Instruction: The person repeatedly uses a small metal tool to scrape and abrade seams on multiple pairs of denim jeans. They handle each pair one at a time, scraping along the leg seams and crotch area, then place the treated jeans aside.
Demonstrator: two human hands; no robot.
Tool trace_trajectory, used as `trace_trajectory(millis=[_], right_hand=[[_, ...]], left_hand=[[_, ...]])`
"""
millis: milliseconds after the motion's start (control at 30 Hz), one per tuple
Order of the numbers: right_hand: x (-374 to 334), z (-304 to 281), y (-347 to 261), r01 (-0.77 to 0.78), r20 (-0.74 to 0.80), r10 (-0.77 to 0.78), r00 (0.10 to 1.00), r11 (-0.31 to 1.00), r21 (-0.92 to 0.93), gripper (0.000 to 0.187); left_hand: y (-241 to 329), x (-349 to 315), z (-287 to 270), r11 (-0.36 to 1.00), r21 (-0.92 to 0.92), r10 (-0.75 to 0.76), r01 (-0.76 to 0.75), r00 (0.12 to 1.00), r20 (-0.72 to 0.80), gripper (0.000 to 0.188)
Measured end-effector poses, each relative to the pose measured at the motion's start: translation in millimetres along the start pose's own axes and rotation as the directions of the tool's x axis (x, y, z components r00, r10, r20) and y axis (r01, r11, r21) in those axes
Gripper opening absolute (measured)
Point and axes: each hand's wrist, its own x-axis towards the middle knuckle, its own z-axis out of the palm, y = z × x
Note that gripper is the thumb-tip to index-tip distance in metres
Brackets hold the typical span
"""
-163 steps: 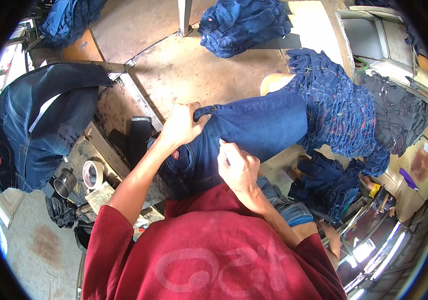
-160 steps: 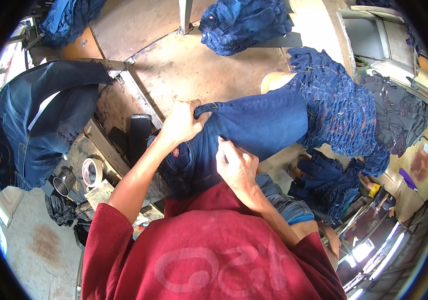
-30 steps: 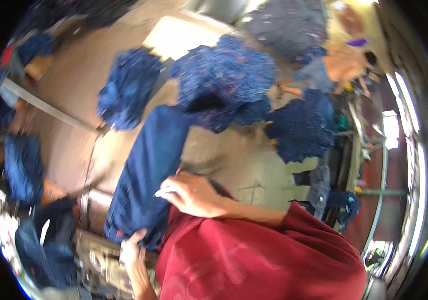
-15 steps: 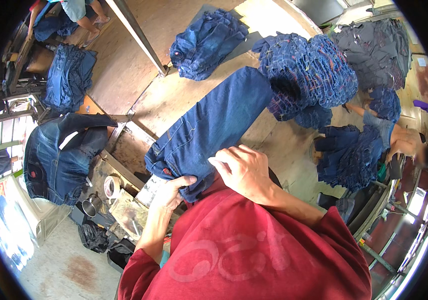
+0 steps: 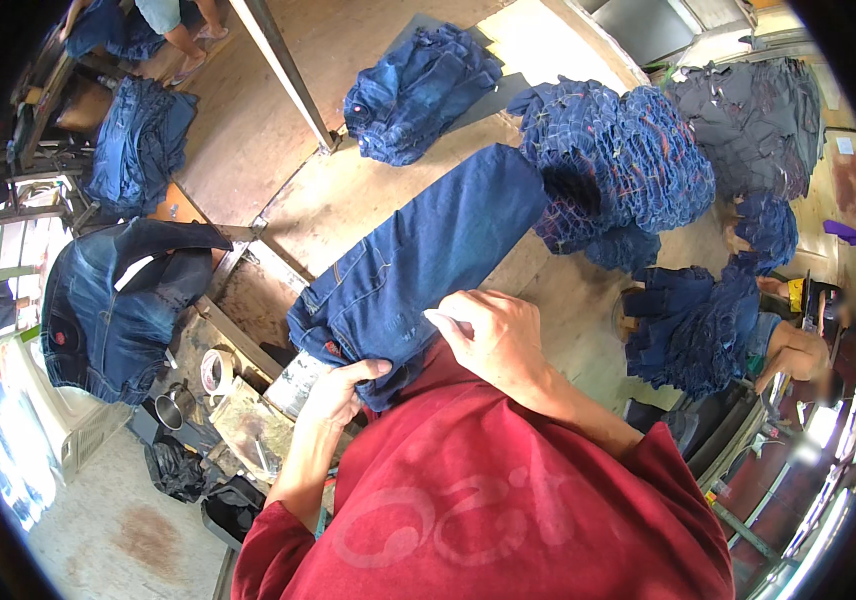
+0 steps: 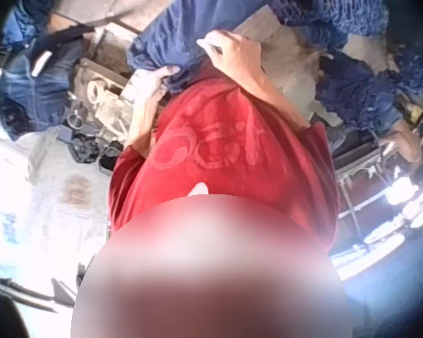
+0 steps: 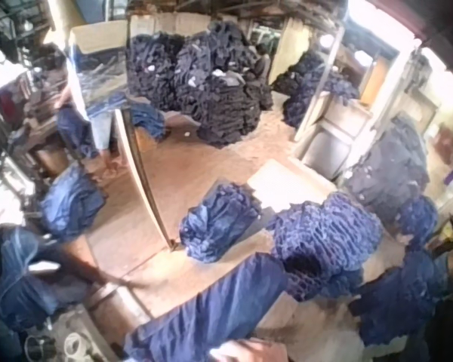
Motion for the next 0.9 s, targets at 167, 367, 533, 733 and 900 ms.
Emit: trace_trajectory(millis=[167, 367, 533, 733, 900], right_hand=[[11, -5, 0, 0.049, 0.018, -0.048, 0.999, 0.998, -0.035, 0.013], [25, 5, -18, 0.147, -0.001, -0.148, 0.989, 0.982, 0.114, 0.014], [26, 8, -23, 0.106, 0.007, -0.106, 0.994, 0.979, -0.172, 0.017], [23, 9, -21, 0.135, 0.013, -0.135, 0.991, 0.987, -0.088, 0.018], [22, 8, -20, 0.158, 0.021, -0.158, 0.987, 0.987, 0.010, 0.017]], left_hand=[[-3, 0, -2, 0.998, 0.056, 0.018, -0.014, 0.997, -0.070, 0.064], [-15, 2, -10, 1.000, -0.004, 0.015, -0.016, 0.998, -0.067, 0.045], [-23, 2, -15, 0.999, -0.048, 0.004, -0.007, 0.998, -0.063, 0.033], [-23, 3, -19, 0.993, -0.102, -0.068, 0.060, 0.995, -0.075, 0.050], [-21, 3, -18, 0.989, -0.121, -0.085, 0.080, 0.996, -0.032, 0.050]])
